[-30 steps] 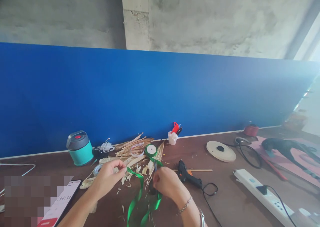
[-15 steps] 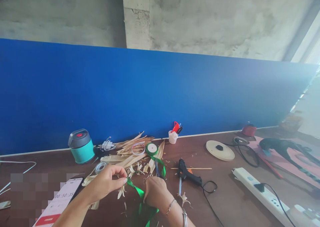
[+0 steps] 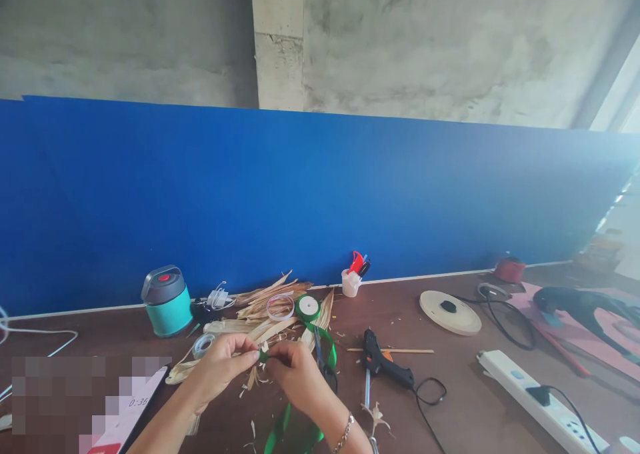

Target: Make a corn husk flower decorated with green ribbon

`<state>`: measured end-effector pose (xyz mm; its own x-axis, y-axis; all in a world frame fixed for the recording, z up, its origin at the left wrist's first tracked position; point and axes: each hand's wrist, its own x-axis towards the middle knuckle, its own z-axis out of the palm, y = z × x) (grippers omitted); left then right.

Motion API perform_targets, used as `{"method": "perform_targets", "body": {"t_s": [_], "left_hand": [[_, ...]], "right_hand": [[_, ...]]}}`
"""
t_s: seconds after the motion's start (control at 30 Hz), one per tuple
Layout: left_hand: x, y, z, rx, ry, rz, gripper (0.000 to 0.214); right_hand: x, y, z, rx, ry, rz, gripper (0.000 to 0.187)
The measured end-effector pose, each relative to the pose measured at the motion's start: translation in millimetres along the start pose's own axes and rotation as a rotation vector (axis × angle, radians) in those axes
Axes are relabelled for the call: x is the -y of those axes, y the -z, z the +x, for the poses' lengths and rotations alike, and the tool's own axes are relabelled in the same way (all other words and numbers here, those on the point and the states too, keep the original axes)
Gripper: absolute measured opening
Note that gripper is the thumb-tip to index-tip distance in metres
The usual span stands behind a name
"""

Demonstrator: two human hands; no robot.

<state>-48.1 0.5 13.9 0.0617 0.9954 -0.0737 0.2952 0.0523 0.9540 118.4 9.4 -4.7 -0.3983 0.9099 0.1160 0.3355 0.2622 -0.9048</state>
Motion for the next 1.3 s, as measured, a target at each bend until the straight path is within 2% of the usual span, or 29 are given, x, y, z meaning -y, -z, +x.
{"method": "perform_targets", "body": {"t_s": [0.13,0.37,0.47,0.67,0.83,1.0,1.13,1.3], "left_hand": [[14.7,-7.8,10.8,0.001,0.046,0.0,0.012],[22.5,-12.0,17.4,-0.026,0.09,-0.067,0.01],[25.0,-11.5,18.4,-0.033,0.108,-0.125,0.011],[34.4,-7.0,22.5,-0.007,0.157,-0.285,0.011],[35.5,-5.4,22.0,0.013,0.21,-0.407,0.011],[30.9,-6.3,20.4,0.031,0.201,-0.49,0.014],[31.5,-6.0,21.2,0.017,0.201,-0.531,0.017],[33.4,-6.0,22.8,-0.025,0.211,-0.561,0.022]], "right_hand": [[-17.3,1.8,4.4,0.006,-0.098,-0.176,0.027],[-32.7,45.4,-2.4,-0.183,-0.289,-0.642,0.027],[-35.2,44.0,-8.7,-0.13,-0.383,-0.79,0.019],[-34.3,35.4,-8.3,-0.066,-0.442,-0.908,0.023],[-34.1,38.5,-8.9,-0.05,-0.444,-0.923,0.03],[-36.1,45.1,-11.9,-0.116,-0.416,-0.846,0.033],[-38.4,63.0,-11.2,-0.144,-0.371,-0.674,0.037],[-42.6,72.8,-14.5,-0.061,-0.36,-0.371,0.035]]}}
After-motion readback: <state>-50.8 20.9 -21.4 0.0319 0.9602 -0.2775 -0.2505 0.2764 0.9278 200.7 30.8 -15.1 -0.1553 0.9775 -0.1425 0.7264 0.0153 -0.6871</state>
